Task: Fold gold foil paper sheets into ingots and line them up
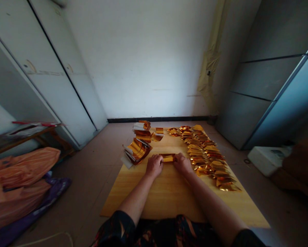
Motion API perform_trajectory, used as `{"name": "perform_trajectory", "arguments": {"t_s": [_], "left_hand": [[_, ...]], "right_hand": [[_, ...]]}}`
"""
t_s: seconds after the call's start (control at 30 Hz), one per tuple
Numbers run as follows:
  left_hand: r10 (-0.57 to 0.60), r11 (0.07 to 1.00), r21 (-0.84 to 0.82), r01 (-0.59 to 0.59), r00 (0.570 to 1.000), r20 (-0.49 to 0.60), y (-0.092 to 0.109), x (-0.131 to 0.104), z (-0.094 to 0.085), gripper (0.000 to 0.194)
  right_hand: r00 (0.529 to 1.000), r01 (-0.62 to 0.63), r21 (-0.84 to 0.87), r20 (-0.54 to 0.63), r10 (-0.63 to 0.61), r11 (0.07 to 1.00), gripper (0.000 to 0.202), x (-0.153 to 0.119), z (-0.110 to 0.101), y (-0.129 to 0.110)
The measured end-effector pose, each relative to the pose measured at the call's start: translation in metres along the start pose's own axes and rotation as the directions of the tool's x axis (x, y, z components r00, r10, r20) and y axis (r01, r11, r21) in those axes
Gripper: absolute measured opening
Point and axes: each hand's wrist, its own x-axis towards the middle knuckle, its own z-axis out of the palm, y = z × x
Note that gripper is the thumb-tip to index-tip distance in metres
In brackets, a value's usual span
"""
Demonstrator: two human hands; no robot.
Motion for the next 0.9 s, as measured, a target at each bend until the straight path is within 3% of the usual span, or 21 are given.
{"name": "perform_trajectory", "arguments": {"t_s": [0.13,0.27,0.37,0.47,0.53,0.6,0.7,0.9], "left_hand": [[0.058,0.998,-0.011,-0.058,0.998,0.008,0.001,-0.002,-0.005,0.005],[0.037,0.998,-0.046,-0.037,0.999,-0.004,0.002,-0.003,-0.007,0.009],[0.010,0.998,-0.061,-0.009,1.000,0.008,0.003,-0.002,-0.006,0.009],[-0.042,0.995,-0.088,0.040,0.999,-0.012,0.002,0.000,-0.006,0.009],[-0.079,0.991,-0.107,0.074,0.996,-0.048,0.001,0.001,-0.005,0.023],[-0.095,0.988,-0.127,0.085,0.992,-0.081,0.000,0.001,-0.004,0.041],[-0.084,0.987,-0.148,0.067,0.990,-0.111,-0.002,0.000,-0.001,0.054],[-0.059,0.987,-0.160,0.031,0.983,-0.173,-0.006,-0.001,0.005,0.062]], "right_hand": [[0.999,0.049,0.024,0.004,-0.049,0.999,0.017,-0.003,0.000,0.002],[0.995,0.102,0.059,-0.014,-0.102,0.993,0.018,-0.003,0.004,0.008],[0.997,0.074,0.082,-0.041,-0.071,0.994,0.018,-0.002,0.008,0.012],[0.995,0.013,0.139,-0.095,0.001,0.990,0.042,0.000,0.012,0.013],[0.992,-0.010,0.181,-0.122,0.032,0.983,0.062,0.001,0.015,0.014],[0.990,-0.008,0.211,-0.139,0.038,0.977,0.069,0.003,0.018,0.015],[0.986,0.017,0.231,-0.166,0.022,0.973,0.058,0.003,0.021,0.016],[0.979,0.045,0.210,-0.206,-0.001,0.977,0.032,0.001,0.021,0.017]]}}
